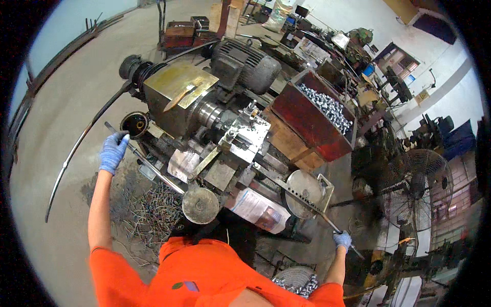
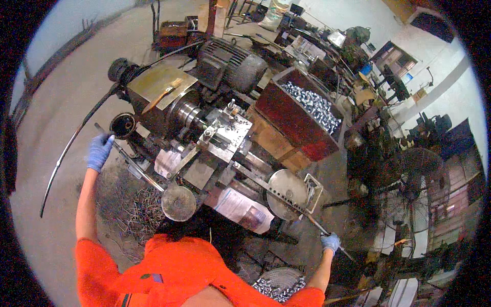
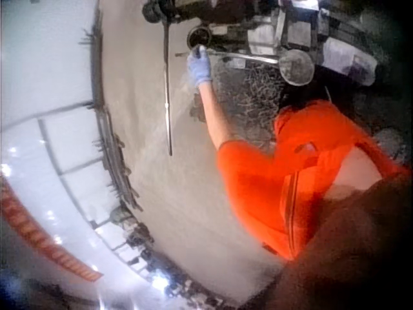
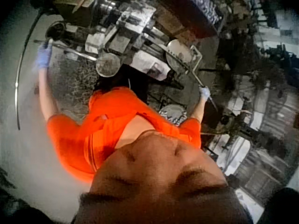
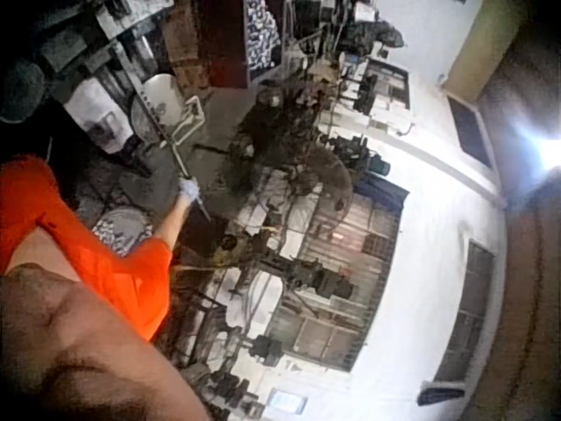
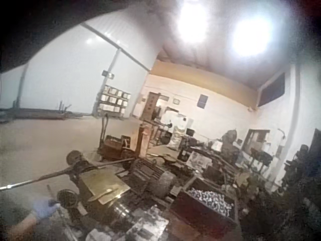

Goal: The person uses a lathe to shape small metal components, pulling a lever to secure them, applying a fluid with a brush, and then placing the finished pieces into a wire basket.

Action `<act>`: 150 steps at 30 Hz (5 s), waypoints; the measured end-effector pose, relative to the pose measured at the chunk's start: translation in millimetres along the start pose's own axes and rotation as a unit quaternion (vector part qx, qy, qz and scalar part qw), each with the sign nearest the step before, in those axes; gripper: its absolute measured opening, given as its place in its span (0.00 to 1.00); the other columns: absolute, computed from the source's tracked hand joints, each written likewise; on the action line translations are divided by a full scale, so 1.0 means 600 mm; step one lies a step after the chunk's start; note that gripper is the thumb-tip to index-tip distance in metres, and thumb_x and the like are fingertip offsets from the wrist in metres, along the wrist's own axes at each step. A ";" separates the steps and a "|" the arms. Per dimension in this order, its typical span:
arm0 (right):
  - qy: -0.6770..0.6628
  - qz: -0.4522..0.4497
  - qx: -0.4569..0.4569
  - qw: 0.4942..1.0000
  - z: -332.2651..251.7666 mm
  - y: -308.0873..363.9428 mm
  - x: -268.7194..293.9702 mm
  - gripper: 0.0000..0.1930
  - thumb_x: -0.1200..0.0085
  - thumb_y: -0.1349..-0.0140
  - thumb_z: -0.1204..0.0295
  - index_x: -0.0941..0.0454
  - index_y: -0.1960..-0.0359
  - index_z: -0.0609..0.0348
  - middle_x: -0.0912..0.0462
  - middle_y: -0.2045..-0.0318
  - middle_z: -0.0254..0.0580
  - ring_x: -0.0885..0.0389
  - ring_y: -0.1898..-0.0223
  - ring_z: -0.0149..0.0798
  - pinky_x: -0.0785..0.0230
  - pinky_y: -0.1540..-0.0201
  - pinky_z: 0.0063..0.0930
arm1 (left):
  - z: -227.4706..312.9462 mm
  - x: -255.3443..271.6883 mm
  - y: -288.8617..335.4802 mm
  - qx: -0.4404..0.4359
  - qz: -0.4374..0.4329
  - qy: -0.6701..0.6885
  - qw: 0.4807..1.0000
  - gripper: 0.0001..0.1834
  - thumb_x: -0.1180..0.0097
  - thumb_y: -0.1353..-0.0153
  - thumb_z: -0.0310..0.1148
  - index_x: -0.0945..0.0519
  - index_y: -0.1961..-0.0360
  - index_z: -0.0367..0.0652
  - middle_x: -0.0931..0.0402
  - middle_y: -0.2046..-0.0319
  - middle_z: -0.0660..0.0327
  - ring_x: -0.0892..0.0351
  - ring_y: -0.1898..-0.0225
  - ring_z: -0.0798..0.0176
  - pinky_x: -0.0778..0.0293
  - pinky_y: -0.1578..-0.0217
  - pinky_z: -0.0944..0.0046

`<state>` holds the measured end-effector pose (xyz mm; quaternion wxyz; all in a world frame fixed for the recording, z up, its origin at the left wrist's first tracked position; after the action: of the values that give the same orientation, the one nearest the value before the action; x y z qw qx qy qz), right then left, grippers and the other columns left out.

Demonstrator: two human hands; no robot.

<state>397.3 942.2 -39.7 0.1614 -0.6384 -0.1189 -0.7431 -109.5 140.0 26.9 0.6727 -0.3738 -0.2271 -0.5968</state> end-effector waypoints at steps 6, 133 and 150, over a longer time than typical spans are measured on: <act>-0.081 0.103 0.036 0.991 -0.008 0.184 0.009 0.22 0.42 0.55 0.50 0.22 0.74 0.59 0.20 0.76 0.52 0.21 0.72 0.54 0.29 0.68 0.42 | 0.004 -0.105 -0.039 -0.067 -0.029 0.021 0.997 0.14 0.45 0.44 0.41 0.19 0.64 0.42 0.21 0.68 0.50 0.21 0.66 0.49 0.27 0.64 0.57; -0.032 -0.103 -0.282 0.953 0.155 0.508 -0.037 0.22 0.41 0.56 0.54 0.20 0.66 0.61 0.20 0.63 0.58 0.22 0.59 0.55 0.30 0.55 0.42 | 0.035 -0.121 -0.046 -0.021 -0.028 -0.166 0.986 0.16 0.45 0.45 0.45 0.18 0.63 0.45 0.20 0.66 0.52 0.21 0.64 0.50 0.27 0.63 0.56; -0.032 -0.127 -0.318 0.939 0.146 0.518 -0.036 0.26 0.40 0.59 0.57 0.23 0.59 0.59 0.22 0.59 0.57 0.23 0.56 0.55 0.31 0.52 0.42 | 0.003 -0.134 -0.059 -0.019 -0.033 -0.154 0.987 0.17 0.45 0.45 0.46 0.18 0.64 0.45 0.20 0.66 0.53 0.21 0.64 0.50 0.27 0.62 0.56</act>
<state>601.4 691.8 -56.3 -0.1497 -0.6592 0.0390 -0.7359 -158.3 192.1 -24.3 0.6024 -0.4663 -0.3285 -0.5583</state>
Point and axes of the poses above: each hand's wrist, its own y-axis away from the middle knuckle, its own x-axis out of the back of the hand, z = x × y, the point moved 5 cm from there along -y, towards the middle knuckle
